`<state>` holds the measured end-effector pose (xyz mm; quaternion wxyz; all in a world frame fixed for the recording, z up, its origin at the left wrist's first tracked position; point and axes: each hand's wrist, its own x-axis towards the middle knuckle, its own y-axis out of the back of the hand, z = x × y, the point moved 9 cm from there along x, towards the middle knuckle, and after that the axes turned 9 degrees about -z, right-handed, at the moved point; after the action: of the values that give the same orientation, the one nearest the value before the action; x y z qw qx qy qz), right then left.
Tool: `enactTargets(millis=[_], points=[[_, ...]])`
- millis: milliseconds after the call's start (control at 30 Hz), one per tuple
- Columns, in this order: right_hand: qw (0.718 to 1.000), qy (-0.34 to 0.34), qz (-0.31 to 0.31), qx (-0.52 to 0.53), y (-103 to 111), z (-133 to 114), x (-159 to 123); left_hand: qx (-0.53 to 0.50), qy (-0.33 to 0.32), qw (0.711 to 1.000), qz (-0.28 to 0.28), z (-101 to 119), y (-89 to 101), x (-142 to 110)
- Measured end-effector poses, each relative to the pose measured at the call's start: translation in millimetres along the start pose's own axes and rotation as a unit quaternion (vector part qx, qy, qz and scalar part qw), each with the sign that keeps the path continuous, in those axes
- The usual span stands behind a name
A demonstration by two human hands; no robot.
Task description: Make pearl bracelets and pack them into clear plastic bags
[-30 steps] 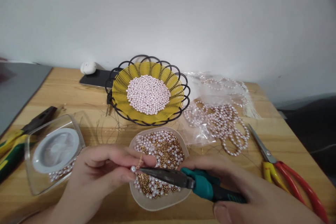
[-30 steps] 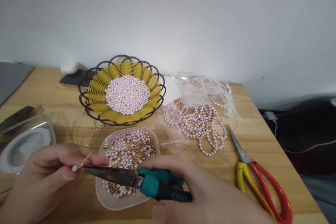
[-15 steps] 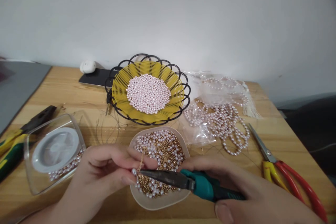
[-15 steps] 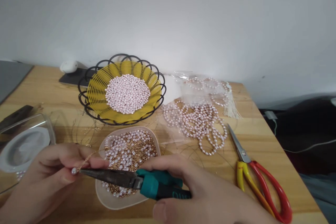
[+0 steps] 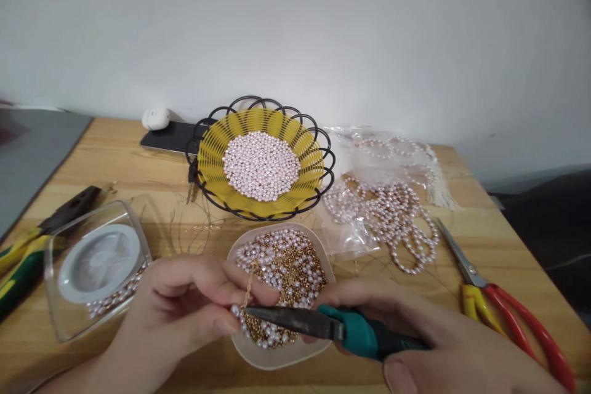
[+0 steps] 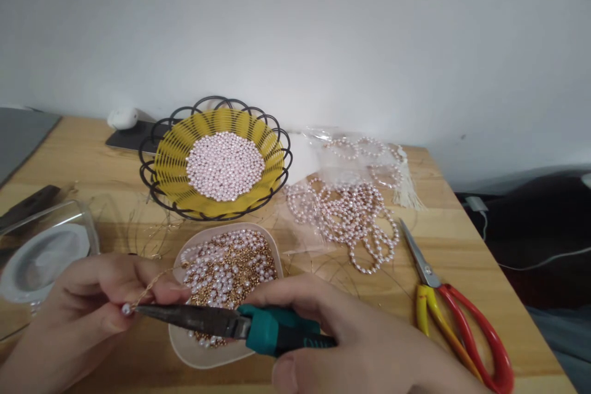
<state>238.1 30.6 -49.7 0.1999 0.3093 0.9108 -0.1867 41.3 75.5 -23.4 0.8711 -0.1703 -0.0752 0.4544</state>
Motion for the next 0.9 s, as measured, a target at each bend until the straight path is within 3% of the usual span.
enactTargets(millis=[467,633,800,900], points=[[1.000,0.015,-0.007,0.016,-1,-2,1,-0.015,0.003,1.000,-0.005,-1,-4.2,-2],[1.000,0.012,-0.002,0.027,-2,-1,1,0.000,-0.011,1.000,0.007,8,-4.7,-1],[0.994,-0.017,0.001,0.111,-6,7,-1,0.085,-0.060,0.995,0.003,22,-7.3,2],[0.981,-0.003,-0.040,0.190,-12,6,4,0.127,-0.100,0.987,0.005,31,-8.1,4]])
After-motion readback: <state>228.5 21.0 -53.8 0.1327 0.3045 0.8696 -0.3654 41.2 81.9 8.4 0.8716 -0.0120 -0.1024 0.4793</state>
